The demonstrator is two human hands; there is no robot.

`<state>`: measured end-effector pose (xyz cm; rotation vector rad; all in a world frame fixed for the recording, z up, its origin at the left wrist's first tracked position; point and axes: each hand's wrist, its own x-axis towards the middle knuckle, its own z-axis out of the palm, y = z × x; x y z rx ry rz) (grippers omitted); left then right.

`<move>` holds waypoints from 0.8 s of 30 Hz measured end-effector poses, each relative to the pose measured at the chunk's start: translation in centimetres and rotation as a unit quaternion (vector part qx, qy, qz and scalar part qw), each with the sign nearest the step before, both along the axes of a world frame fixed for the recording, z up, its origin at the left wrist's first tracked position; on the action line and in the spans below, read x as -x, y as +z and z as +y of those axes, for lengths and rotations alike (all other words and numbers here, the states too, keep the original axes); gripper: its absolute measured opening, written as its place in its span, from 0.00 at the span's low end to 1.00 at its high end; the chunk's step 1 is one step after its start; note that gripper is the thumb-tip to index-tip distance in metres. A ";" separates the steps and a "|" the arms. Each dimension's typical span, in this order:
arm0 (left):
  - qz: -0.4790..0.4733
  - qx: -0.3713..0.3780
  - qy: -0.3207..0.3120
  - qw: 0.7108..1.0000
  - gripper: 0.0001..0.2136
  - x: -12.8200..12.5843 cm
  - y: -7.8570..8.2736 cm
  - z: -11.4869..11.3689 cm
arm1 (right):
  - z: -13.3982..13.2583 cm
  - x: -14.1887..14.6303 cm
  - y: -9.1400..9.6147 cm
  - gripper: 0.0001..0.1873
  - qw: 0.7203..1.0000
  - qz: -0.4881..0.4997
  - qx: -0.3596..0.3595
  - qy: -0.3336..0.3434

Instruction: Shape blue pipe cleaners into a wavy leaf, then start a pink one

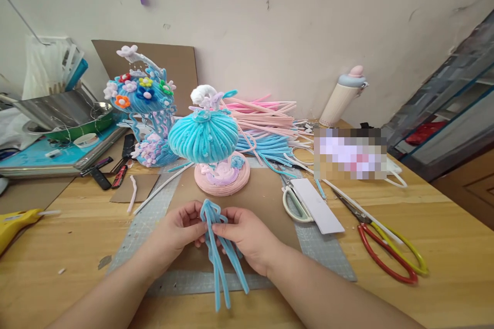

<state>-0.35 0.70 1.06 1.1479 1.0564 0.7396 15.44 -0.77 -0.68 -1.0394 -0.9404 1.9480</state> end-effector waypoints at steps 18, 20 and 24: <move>-0.062 0.048 0.006 0.997 0.10 0.4 -0.4 0.2 | 0.1 -0.1 0.3 0.15 0.998 0.042 0.026 -0.031; -0.069 0.054 0.008 0.996 0.10 0.5 -0.4 0.2 | 0.1 -0.1 0.3 0.15 0.998 0.043 0.033 -0.036; -0.101 0.067 -0.009 0.993 0.11 0.6 0.0 0.1 | 0.1 0.0 0.4 0.12 0.997 0.045 0.063 -0.029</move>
